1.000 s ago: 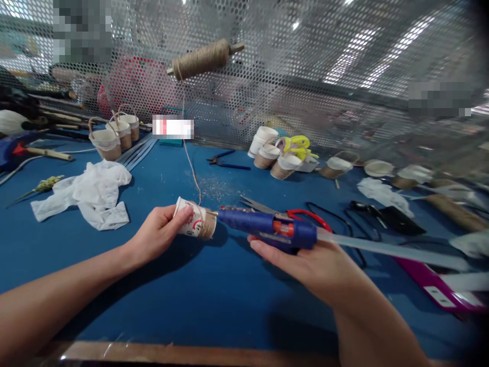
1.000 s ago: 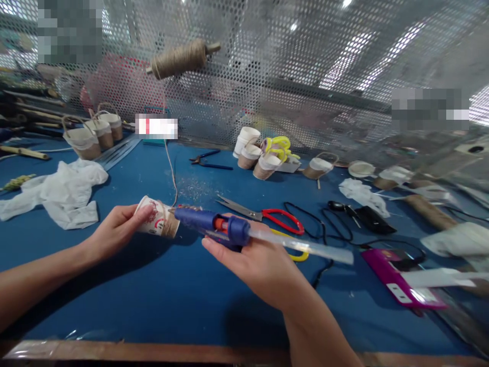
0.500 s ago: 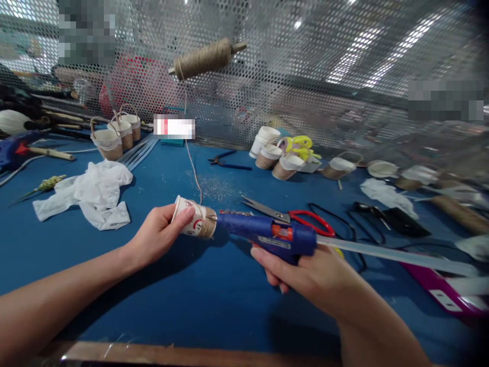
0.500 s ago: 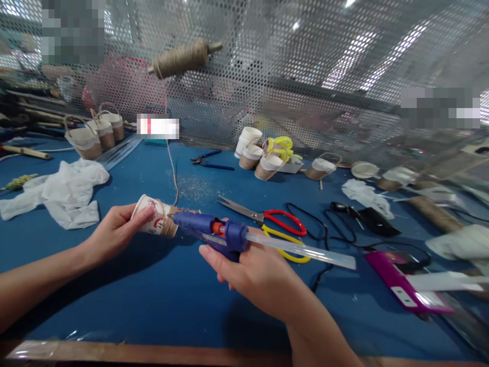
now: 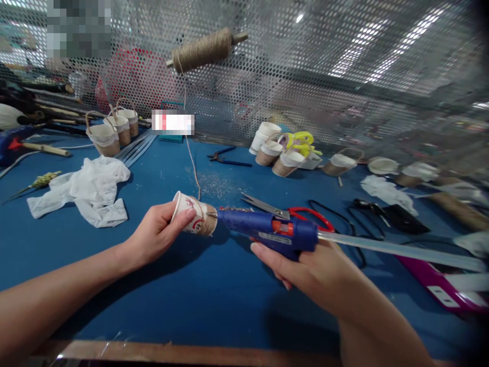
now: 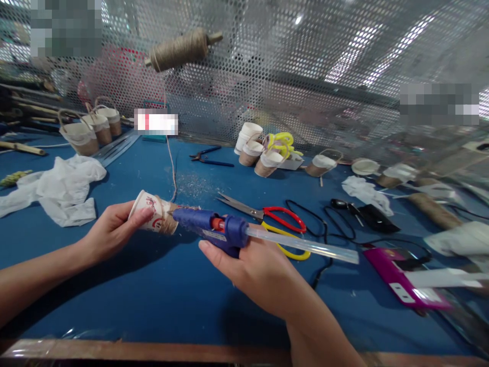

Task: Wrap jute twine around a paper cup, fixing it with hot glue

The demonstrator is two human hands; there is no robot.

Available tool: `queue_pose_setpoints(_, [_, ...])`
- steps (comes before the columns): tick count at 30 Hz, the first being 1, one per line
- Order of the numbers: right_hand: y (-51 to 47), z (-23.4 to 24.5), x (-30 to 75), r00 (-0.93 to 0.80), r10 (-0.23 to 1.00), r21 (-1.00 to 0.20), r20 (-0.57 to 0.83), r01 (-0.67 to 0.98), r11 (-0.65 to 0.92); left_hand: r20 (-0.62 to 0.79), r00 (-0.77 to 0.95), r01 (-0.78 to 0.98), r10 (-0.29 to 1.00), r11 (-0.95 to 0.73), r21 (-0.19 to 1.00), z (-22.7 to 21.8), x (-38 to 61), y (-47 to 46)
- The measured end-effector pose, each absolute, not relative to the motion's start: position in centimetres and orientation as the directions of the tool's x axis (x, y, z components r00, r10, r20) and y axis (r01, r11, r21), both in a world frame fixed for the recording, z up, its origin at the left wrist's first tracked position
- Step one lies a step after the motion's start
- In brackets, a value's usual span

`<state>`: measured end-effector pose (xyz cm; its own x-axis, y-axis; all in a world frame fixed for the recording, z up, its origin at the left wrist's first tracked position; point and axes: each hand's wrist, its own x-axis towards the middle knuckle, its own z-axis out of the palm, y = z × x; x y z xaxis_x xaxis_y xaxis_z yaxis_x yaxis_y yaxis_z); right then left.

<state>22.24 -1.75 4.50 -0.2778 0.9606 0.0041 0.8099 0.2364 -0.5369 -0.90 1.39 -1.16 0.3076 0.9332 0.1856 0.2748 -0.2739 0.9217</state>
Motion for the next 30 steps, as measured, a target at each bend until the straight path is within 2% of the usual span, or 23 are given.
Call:
queue_pose_setpoints(16, [-1.99, 4.53, 22.19, -0.238, 0.971, -0.514, -0.035, 0.837, 0.187, 0.203, 0.309, 0.306, 0.929, -0.3, 0.904, -1.17, -0.93, 1.47])
queue_pose_setpoints(22, [-2.04, 4.43, 22.35, -0.302, 0.953, -0.511, 0.029, 0.815, 0.274, 0.194, 0.308, 0.27, 0.931, -0.281, 0.921, -1.28, -0.8, 1.51])
queue_pose_setpoints(30, [-2.39, 4.58, 21.96, -0.288, 0.956, -0.51, 0.06, 0.814, 0.278, 0.191, 0.308, 0.198, 0.932, -0.259, 0.945, -1.28, -0.67, 1.41])
